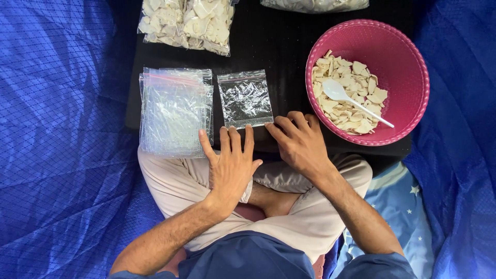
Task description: Packing small dried food pieces from a bowl into small plastic zip-lock bags using a spoon.
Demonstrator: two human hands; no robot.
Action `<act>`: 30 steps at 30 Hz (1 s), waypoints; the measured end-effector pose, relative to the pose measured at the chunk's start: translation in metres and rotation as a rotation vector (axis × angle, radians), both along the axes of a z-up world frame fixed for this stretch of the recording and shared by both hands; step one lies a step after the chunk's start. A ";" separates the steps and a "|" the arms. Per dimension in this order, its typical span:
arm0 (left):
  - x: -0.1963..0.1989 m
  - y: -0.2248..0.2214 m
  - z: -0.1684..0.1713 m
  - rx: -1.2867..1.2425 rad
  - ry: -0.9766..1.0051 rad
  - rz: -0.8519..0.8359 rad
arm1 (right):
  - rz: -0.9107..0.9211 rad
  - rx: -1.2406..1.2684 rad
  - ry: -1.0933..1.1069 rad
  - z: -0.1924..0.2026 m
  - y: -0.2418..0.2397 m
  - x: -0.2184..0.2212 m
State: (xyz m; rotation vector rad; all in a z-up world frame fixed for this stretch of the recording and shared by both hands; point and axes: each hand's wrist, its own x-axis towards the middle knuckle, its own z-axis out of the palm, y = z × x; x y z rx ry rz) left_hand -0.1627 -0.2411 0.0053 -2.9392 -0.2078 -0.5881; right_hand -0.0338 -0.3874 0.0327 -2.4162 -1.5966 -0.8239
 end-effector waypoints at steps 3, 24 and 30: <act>-0.003 -0.006 0.010 0.074 0.090 0.087 | -0.027 -0.023 -0.004 -0.003 -0.002 -0.001; -0.004 -0.024 0.017 0.133 0.293 0.275 | -0.135 -0.055 0.103 0.009 0.025 -0.016; 0.001 -0.025 -0.024 0.074 0.188 0.263 | -0.116 -0.135 0.906 0.042 0.064 0.005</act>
